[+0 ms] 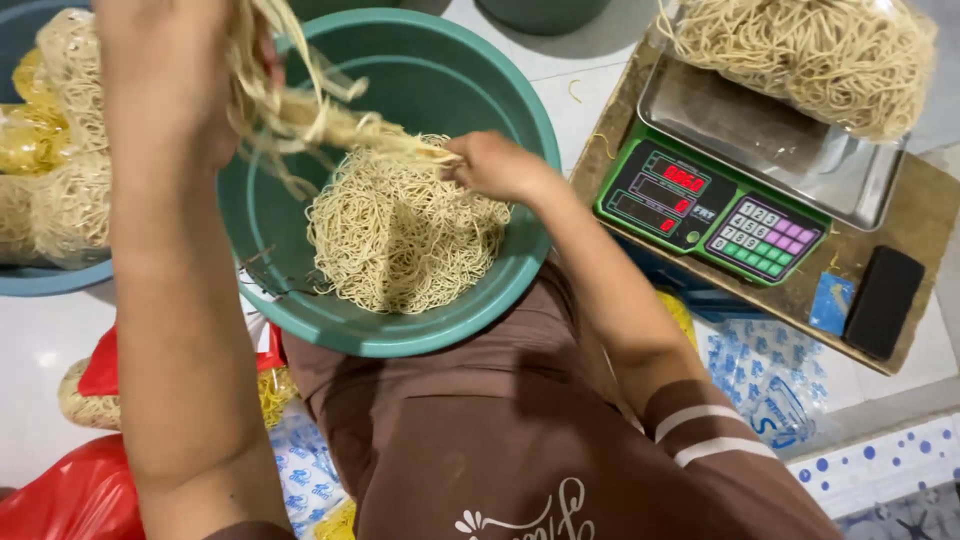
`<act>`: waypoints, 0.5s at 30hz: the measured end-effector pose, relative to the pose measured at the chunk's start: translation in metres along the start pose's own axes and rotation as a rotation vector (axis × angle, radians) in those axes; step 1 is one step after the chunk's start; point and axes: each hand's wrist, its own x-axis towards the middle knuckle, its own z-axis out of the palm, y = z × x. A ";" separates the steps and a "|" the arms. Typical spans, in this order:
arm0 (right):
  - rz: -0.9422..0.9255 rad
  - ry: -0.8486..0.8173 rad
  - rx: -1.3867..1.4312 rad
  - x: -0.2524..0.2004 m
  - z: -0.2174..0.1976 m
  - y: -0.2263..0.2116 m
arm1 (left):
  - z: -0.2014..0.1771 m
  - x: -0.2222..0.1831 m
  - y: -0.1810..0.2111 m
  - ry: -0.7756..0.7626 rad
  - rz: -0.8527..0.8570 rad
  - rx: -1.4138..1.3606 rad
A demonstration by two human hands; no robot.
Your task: Weighing portions of white noodles on a digital scale and packing them into plastic bags.
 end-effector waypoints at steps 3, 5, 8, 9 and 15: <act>0.269 0.082 -0.206 -0.032 -0.023 -0.039 | 0.002 -0.016 -0.019 -0.128 -0.167 0.140; 0.154 0.115 -0.131 -0.034 -0.035 -0.047 | 0.010 -0.025 -0.044 -0.240 -0.152 0.151; -0.226 0.168 0.189 -0.036 -0.042 -0.058 | 0.036 -0.038 -0.055 -0.466 -0.184 0.120; -0.491 0.173 0.444 -0.037 -0.041 -0.061 | 0.047 -0.043 -0.055 -0.580 -0.240 0.085; -0.911 0.402 0.756 -0.034 -0.038 -0.044 | 0.054 -0.039 -0.067 -0.336 0.065 -0.028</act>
